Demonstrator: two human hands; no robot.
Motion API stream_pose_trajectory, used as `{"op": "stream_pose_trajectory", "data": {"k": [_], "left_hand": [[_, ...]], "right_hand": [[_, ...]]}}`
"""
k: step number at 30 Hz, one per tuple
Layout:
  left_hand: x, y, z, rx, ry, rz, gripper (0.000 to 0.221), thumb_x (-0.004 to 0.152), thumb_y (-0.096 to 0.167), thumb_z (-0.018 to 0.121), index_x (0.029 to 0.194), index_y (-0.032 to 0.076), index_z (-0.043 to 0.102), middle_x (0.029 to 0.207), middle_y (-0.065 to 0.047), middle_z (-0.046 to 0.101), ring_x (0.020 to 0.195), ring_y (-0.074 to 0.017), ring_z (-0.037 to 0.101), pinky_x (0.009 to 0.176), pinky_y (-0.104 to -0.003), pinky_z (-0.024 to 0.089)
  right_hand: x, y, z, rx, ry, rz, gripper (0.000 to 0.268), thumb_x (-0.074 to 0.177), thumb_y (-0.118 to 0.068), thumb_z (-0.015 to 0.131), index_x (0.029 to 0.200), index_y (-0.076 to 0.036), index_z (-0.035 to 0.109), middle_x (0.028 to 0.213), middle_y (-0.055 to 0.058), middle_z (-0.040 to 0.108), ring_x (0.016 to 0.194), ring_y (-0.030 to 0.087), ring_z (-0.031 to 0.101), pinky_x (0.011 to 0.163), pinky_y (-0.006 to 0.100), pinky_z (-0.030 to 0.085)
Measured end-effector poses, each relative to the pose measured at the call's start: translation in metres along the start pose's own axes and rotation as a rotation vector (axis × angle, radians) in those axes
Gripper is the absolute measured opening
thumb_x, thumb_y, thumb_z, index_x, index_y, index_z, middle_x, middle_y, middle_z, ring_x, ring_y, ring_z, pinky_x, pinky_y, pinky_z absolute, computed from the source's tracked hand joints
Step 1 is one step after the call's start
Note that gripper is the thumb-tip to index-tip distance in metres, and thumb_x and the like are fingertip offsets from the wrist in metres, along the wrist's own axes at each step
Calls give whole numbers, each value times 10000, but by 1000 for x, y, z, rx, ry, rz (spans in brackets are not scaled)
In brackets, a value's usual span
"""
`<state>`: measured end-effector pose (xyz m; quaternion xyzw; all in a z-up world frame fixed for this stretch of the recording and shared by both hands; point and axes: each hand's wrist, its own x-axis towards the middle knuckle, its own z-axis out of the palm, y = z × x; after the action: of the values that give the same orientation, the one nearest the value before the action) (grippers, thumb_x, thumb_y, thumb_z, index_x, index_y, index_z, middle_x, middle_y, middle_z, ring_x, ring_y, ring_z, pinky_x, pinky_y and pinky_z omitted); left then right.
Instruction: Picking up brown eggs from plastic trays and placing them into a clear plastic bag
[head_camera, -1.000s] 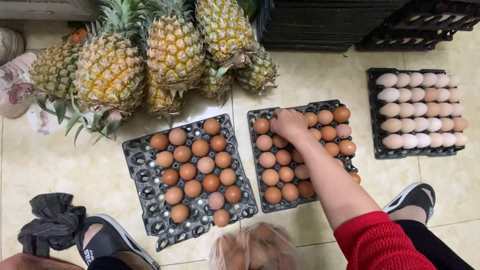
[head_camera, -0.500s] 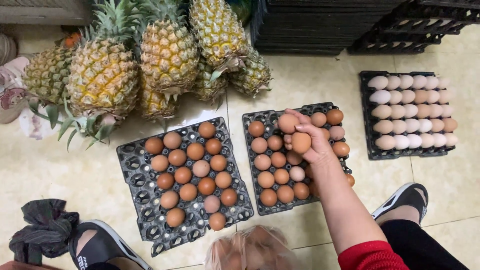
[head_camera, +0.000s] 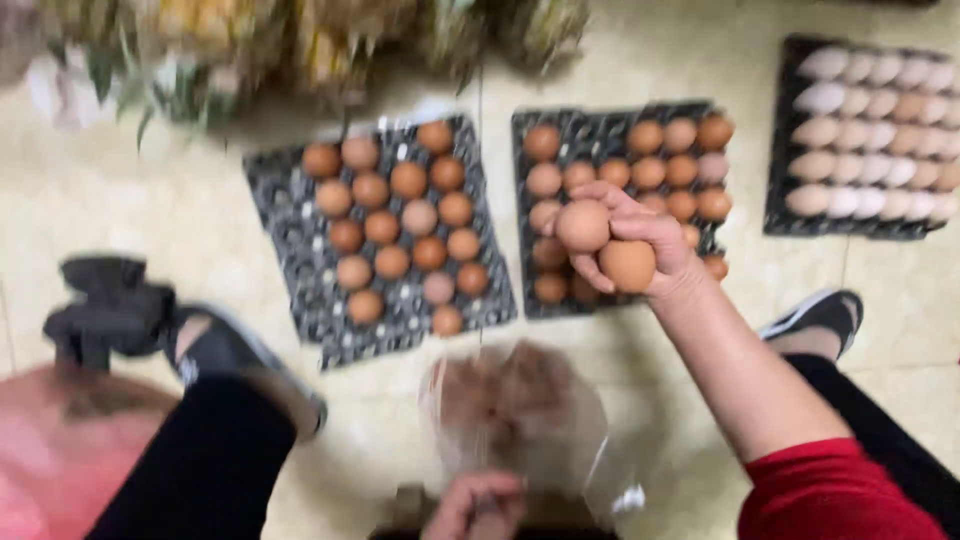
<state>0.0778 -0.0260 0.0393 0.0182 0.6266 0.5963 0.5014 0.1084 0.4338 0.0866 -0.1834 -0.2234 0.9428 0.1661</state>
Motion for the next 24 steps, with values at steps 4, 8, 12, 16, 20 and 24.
{"op": "stream_pose_trajectory", "data": {"k": [4,8,12,16,20,24], "left_hand": [[9,165,41,-9,121,-415,229,794,-159,658,947,-77,809,843,-174,803,773,-213,699,797,-303,562],[8,186,41,-161,58,-401,248,851,-139,577,1012,-81,758,931,-190,722,894,-238,637,852,-350,541],[10,202,44,-192,48,-447,217,878,-115,570,1022,-82,728,1043,-198,758,896,-227,606,871,-331,491],[8,217,50,-42,50,-486,189,840,-56,630,975,-64,764,1065,-150,790,928,-209,625,890,-288,475],[9,200,49,-37,-14,-416,199,843,-85,618,977,-69,763,984,-161,760,917,-204,630,865,-294,497],[20,183,46,76,-59,-458,187,843,-17,650,982,-26,775,946,-135,755,891,-195,636,858,-272,492]], "right_hand": [[-35,41,72,-105,-106,320,519,803,-155,731,1245,74,587,1185,277,679,1110,381,660,996,480,518],[-61,80,104,-215,-104,643,484,822,-21,521,1297,30,593,1332,233,637,1044,301,639,706,339,576],[-69,120,129,-800,-43,915,230,899,-77,574,1121,-102,631,921,52,662,743,172,620,626,283,504],[-101,223,50,-1926,-92,9,234,855,-215,696,1069,-148,630,978,64,561,840,293,571,765,403,469],[-62,213,80,-1824,-36,480,474,1016,-277,406,1484,-334,444,1411,110,522,1111,349,637,1005,499,474],[-27,185,136,-1868,1,390,229,940,-280,537,1081,-106,587,1009,105,649,818,286,640,804,465,536]]}}
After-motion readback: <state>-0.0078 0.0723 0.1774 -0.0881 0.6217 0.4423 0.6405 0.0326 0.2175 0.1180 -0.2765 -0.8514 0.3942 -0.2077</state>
